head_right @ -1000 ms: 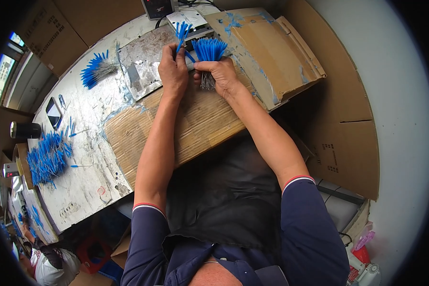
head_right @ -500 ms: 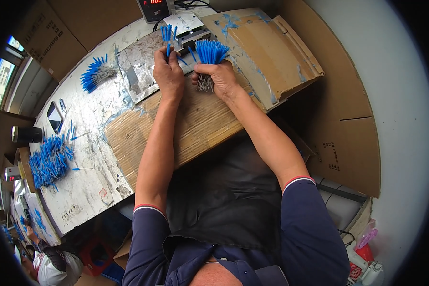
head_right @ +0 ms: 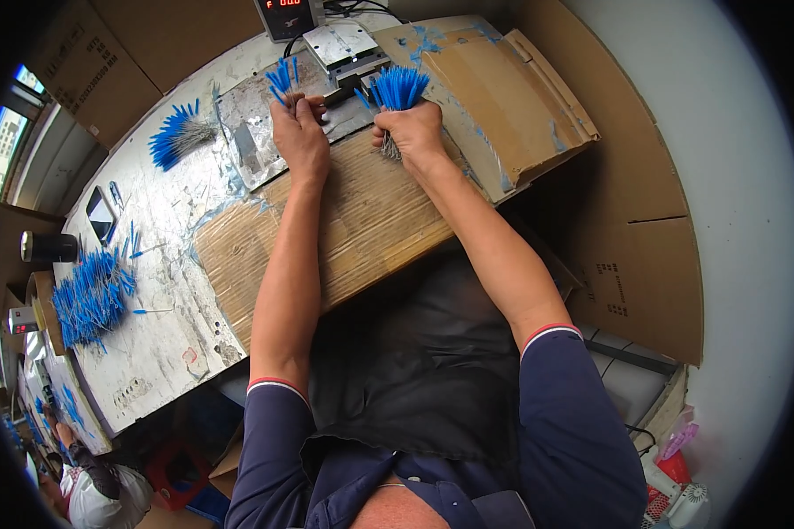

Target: Assembling blue brush components using a press machine.

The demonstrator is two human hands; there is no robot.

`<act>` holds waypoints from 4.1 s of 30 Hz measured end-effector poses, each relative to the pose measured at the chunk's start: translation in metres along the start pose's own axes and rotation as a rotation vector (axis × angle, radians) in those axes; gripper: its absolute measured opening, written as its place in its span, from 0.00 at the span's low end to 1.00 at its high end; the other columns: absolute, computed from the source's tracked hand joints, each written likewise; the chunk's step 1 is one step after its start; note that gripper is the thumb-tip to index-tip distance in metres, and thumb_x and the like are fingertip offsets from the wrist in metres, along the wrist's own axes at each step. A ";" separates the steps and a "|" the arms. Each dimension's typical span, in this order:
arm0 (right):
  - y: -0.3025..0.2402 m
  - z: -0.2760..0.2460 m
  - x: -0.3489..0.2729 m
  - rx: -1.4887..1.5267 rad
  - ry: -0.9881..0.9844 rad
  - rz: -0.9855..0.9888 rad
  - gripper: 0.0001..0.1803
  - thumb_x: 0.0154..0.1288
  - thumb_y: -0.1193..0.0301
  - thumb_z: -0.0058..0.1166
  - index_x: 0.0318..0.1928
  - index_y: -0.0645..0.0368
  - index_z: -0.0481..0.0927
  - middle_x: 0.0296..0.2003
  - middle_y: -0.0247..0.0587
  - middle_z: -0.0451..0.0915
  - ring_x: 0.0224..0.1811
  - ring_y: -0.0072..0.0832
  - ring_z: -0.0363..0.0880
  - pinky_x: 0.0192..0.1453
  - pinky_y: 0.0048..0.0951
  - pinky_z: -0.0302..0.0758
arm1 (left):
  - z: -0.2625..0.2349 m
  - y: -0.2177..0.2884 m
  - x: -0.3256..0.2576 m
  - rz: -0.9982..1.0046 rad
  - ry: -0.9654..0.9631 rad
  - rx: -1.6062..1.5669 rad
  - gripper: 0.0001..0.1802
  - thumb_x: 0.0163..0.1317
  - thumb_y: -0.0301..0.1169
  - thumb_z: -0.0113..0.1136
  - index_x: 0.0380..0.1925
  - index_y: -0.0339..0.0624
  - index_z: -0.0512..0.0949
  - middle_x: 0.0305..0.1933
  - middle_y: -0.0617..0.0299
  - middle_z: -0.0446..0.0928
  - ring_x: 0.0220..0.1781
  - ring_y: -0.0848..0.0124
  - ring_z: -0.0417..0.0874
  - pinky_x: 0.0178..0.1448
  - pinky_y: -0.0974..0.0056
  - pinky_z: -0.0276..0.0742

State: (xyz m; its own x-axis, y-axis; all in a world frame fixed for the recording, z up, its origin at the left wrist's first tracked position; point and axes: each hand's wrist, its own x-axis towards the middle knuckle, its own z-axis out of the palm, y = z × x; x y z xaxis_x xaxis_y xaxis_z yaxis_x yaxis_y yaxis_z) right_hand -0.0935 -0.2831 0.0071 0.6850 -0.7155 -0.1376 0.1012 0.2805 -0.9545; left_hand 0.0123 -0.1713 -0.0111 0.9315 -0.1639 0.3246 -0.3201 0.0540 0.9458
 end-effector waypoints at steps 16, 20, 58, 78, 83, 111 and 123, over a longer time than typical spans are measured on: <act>0.002 0.013 0.022 -0.095 0.152 0.026 0.03 0.54 0.85 0.59 0.25 0.73 0.79 0.22 0.48 0.81 0.18 0.34 0.81 0.20 0.32 0.82 | 0.006 -0.004 -0.003 0.054 0.140 0.290 0.06 0.76 0.31 0.52 0.45 0.39 0.73 0.45 0.50 0.87 0.38 0.55 0.87 0.44 0.53 0.78; -0.002 0.014 0.021 -0.075 0.141 0.080 0.04 0.54 0.85 0.63 0.29 0.72 0.80 0.24 0.49 0.80 0.21 0.34 0.83 0.22 0.35 0.84 | 0.006 -0.009 -0.004 0.201 0.148 0.500 0.08 0.75 0.32 0.54 0.44 0.40 0.74 0.40 0.49 0.86 0.38 0.46 0.84 0.43 0.46 0.74; 0.014 0.043 -0.030 0.280 -0.018 0.070 0.16 0.53 0.85 0.61 0.45 0.65 0.84 0.33 0.38 0.84 0.28 0.29 0.84 0.30 0.31 0.83 | -0.004 0.015 0.003 -0.339 -0.265 -0.323 0.10 0.76 0.31 0.52 0.50 0.39 0.77 0.37 0.61 0.85 0.27 0.81 0.76 0.30 0.73 0.71; 0.004 0.028 -0.037 0.130 -0.185 0.130 0.08 0.56 0.80 0.65 0.38 0.64 0.82 0.28 0.40 0.83 0.23 0.28 0.83 0.28 0.31 0.83 | -0.028 0.005 0.017 -0.535 -0.496 -0.618 0.10 0.74 0.37 0.59 0.44 0.42 0.80 0.38 0.67 0.83 0.23 0.84 0.64 0.25 0.77 0.57; 0.001 0.019 -0.032 0.144 -0.251 0.216 0.08 0.57 0.77 0.66 0.37 0.64 0.82 0.27 0.40 0.83 0.22 0.28 0.82 0.25 0.33 0.83 | -0.024 0.003 0.017 -0.469 -0.438 -0.633 0.07 0.73 0.34 0.60 0.42 0.43 0.77 0.37 0.66 0.83 0.21 0.83 0.62 0.23 0.76 0.55; -0.003 -0.028 0.006 0.395 -0.509 0.601 0.04 0.63 0.78 0.61 0.37 0.64 0.81 0.28 0.41 0.82 0.24 0.23 0.82 0.31 0.31 0.83 | -0.015 -0.002 0.008 -0.489 -0.560 -0.818 0.13 0.77 0.35 0.54 0.54 0.39 0.77 0.51 0.49 0.84 0.25 0.79 0.70 0.27 0.74 0.65; -0.001 -0.025 0.005 0.337 -0.521 0.611 0.04 0.61 0.78 0.62 0.36 0.64 0.81 0.27 0.41 0.82 0.22 0.23 0.82 0.28 0.31 0.84 | -0.022 0.003 0.010 -0.565 -0.476 -0.720 0.12 0.74 0.34 0.60 0.48 0.35 0.80 0.38 0.58 0.84 0.25 0.80 0.72 0.26 0.75 0.64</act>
State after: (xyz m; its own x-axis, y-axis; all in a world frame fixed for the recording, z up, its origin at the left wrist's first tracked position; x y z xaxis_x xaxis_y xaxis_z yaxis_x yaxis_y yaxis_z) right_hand -0.1085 -0.3032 0.0008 0.9234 -0.0171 -0.3834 -0.2403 0.7533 -0.6123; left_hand 0.0248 -0.1508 -0.0046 0.6990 -0.7131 -0.0535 0.4682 0.3998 0.7880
